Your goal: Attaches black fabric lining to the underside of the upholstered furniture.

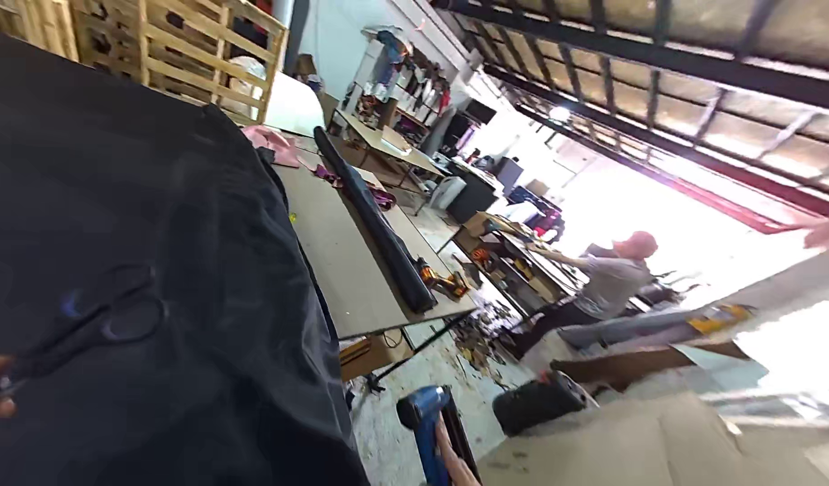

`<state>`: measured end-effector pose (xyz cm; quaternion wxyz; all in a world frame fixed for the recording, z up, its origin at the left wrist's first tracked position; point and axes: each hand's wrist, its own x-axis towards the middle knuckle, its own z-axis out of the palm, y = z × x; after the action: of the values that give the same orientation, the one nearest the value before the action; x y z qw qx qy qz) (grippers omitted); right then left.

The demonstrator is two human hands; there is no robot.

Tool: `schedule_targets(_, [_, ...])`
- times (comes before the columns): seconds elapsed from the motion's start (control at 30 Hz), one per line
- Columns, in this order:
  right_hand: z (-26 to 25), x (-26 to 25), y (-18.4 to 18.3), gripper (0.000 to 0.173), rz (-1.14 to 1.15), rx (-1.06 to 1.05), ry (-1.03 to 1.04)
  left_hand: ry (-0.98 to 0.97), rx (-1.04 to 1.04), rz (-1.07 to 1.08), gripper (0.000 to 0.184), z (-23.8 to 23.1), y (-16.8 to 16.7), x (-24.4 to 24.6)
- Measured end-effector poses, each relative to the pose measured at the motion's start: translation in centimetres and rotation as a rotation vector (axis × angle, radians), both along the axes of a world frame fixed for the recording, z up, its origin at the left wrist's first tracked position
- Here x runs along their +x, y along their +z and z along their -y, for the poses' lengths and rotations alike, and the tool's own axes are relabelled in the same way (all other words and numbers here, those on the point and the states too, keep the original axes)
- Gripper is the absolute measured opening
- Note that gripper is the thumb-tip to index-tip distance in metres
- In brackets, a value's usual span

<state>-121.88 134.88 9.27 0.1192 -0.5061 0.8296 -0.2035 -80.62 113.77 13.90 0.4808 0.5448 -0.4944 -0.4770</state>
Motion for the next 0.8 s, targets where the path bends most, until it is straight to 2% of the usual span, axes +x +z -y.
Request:
schedule_targets(0.07, [7.8,-6.2,-2.1,0.071,-0.052,0.111,0.065,-0.025,-0.06,-0.006,0.028,-0.4,-1.3,-2.7])
schedule_targets(0.17, [20.8,-14.9,-6.5,0.066,-0.111,0.239,0.192,-0.14,-0.126,0.062,0.036,-0.6,-6.1,-5.6])
schedule_targets(0.3, [36.5,-22.8,-10.5,0.065,-0.216,0.287,0.36,-0.122,-0.087,0.309,0.041,-2.1,-6.3,-15.0])
schedule_targets(0.37, [41.6,-24.1,-9.9,0.055,-0.311,0.261,0.393,-0.07,-0.015,0.32,0.042,-2.2,-6.0,-20.6])
schedule_targets(0.4, [42.9,-23.8,-8.8,0.048,-0.279,0.199,0.432,-0.04,0.001,0.313,0.043,-1.9,-6.1,-23.2])
schedule_targets(0.43, [43.0,-23.0,-7.7,0.046,-0.146,0.096,0.503,-0.006,0.007,0.295,0.043,-1.5,-6.5,-25.7])
schedule_targets(0.47, [41.9,-21.7,-7.0,0.048,0.105,0.004,0.597,0.048,0.01,0.262,0.044,-1.2,-7.1,-28.5])
schedule_targets(0.53, [37.6,-18.0,-6.5,0.063,0.838,-0.07,0.801,0.168,0.01,0.196,0.044,-0.3,-8.4,-34.4])
schedule_targets(0.57, [34.8,-15.8,-6.5,0.077,1.133,-0.056,0.856,0.174,0.018,0.184,0.044,-0.1,-8.7,-37.1])
schedule_targets(0.6, [32.0,-14.0,-6.5,0.081,1.331,-0.049,0.851,0.129,0.03,0.188,0.044,-0.4,-8.6,-39.4])
schedule_targets(0.63, [29.6,-12.9,-6.4,0.069,1.459,-0.066,0.777,0.04,0.03,0.243,0.042,-1.2,-8.3,-41.1])
schedule_targets(0.67, [28.0,-12.7,-6.2,0.045,1.499,-0.094,0.626,-0.051,-0.001,0.361,0.038,-2.6,-8.0,-42.1])
schedule_targets(0.7, [27.6,-13.3,-6.2,0.031,1.43,-0.094,0.486,-0.098,-0.071,0.531,0.035,-4.8,-8.0,-42.5])
schedule_targets(0.73, [28.4,-14.8,-6.8,0.027,1.274,-0.079,0.41,-0.069,-0.157,0.69,0.033,-7.5,-8.1,-42.4])
schedule_targets(0.8, [32.8,-19.5,-8.9,0.031,0.791,-0.005,0.427,0.103,-0.291,0.847,0.03,-13.0,-8.8,-40.6])
